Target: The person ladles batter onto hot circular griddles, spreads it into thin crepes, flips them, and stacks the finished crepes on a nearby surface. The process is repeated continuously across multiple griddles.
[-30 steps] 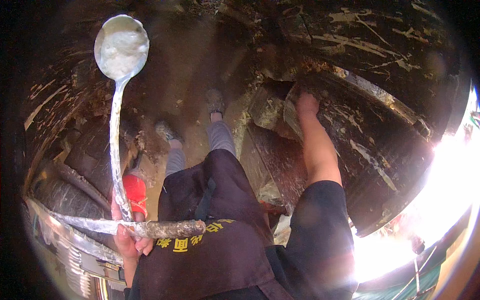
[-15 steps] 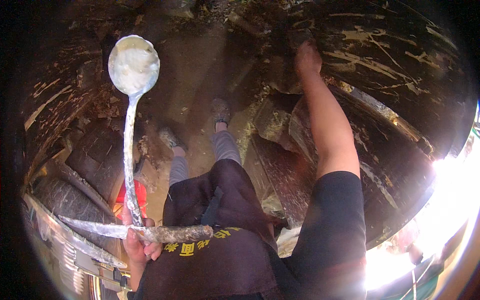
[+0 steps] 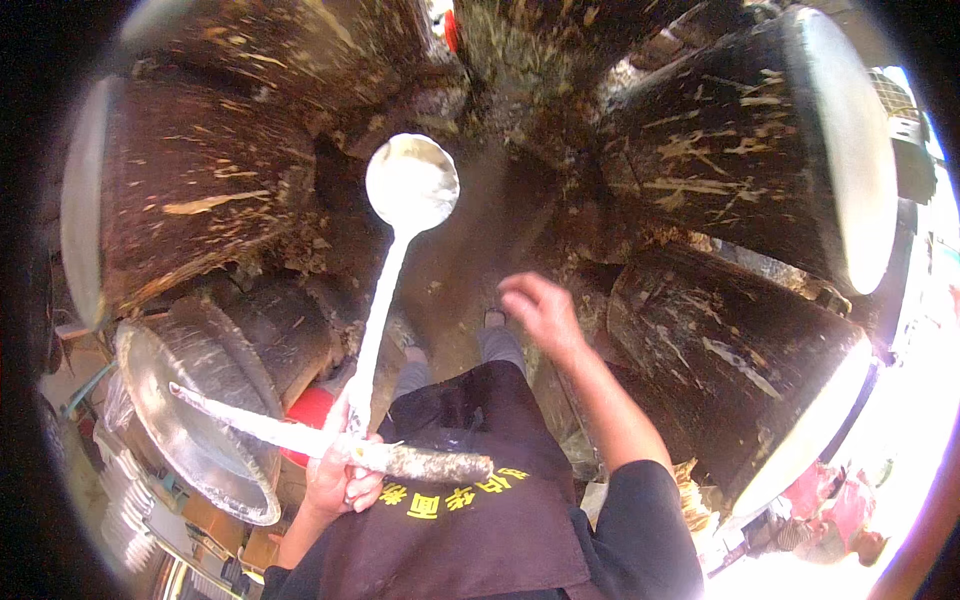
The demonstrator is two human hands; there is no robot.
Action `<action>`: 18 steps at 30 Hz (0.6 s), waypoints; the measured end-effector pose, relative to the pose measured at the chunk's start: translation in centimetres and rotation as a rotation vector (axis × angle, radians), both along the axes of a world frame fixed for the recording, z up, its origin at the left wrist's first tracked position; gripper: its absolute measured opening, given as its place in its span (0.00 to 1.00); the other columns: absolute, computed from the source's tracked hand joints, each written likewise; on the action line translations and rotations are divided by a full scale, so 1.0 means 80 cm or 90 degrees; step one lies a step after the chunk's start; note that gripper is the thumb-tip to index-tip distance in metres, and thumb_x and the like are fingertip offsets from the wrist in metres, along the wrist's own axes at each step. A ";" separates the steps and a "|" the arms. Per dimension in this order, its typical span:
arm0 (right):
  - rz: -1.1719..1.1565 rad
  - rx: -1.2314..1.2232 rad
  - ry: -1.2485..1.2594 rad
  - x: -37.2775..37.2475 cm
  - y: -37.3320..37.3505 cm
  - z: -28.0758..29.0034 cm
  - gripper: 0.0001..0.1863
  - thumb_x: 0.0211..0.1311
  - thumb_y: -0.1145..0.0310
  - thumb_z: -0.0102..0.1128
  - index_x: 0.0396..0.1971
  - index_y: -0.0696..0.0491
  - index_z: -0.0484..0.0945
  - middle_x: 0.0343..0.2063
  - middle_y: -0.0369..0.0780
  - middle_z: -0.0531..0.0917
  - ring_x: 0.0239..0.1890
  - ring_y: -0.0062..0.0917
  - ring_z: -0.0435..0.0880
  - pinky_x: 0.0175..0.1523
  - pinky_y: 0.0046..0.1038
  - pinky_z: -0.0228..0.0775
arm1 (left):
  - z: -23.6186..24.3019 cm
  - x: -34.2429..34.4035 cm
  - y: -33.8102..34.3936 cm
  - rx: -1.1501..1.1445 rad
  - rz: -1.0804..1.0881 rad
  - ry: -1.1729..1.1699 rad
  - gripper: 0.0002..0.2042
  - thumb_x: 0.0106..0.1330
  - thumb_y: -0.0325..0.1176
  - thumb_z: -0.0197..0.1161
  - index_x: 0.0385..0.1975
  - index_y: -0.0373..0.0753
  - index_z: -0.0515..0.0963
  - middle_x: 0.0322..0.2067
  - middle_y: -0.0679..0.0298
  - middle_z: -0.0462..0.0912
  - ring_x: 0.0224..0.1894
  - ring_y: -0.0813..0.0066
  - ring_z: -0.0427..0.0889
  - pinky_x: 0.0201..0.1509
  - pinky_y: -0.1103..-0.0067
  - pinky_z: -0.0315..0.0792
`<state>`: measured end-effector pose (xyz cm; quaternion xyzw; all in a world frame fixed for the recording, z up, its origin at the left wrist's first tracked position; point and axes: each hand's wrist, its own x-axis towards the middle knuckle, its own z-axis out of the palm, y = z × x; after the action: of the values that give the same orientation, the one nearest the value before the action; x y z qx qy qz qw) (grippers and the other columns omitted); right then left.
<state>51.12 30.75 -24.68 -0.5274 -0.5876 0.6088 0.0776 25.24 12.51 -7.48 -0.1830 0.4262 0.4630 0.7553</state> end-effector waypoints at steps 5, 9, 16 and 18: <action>0.376 0.032 0.307 -0.093 0.004 0.261 0.21 0.59 0.58 0.64 0.45 0.57 0.78 0.38 0.44 0.82 0.42 0.34 0.83 0.47 0.31 0.74 | 0.070 -0.006 -0.007 0.169 -0.016 0.040 0.33 0.73 0.41 0.48 0.71 0.57 0.37 0.28 0.63 0.70 0.14 0.85 0.62 0.10 0.85 0.62; 0.647 0.279 0.154 -0.156 -0.070 0.371 0.36 0.57 0.59 0.62 0.65 0.49 0.60 0.31 0.44 0.74 0.29 0.38 0.81 0.31 0.36 0.75 | 0.140 -0.018 -0.023 0.260 -0.036 0.270 0.37 0.70 0.54 0.50 0.71 0.52 0.39 0.17 0.71 0.62 0.10 0.88 0.58 0.08 0.87 0.57; 0.386 0.436 0.367 -0.243 -0.118 0.380 0.27 0.54 0.74 0.60 0.57 0.56 0.68 0.28 0.46 0.74 0.26 0.40 0.79 0.30 0.39 0.73 | 0.197 -0.077 -0.143 0.172 0.298 0.601 0.27 0.75 0.40 0.45 0.71 0.48 0.46 0.20 0.71 0.62 0.10 0.87 0.57 0.06 0.88 0.56; 0.324 0.431 0.373 -0.249 -0.125 0.366 0.26 0.53 0.76 0.62 0.54 0.59 0.70 0.31 0.48 0.76 0.32 0.41 0.79 0.35 0.36 0.73 | 0.189 -0.108 -0.201 0.110 0.300 0.748 0.27 0.75 0.35 0.44 0.71 0.46 0.45 0.21 0.71 0.62 0.10 0.86 0.58 0.07 0.87 0.56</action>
<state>31.22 20.78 4.60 -0.1205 -0.8152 0.5061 0.2545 16.56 -3.57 7.65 0.0739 0.6789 0.6724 0.2856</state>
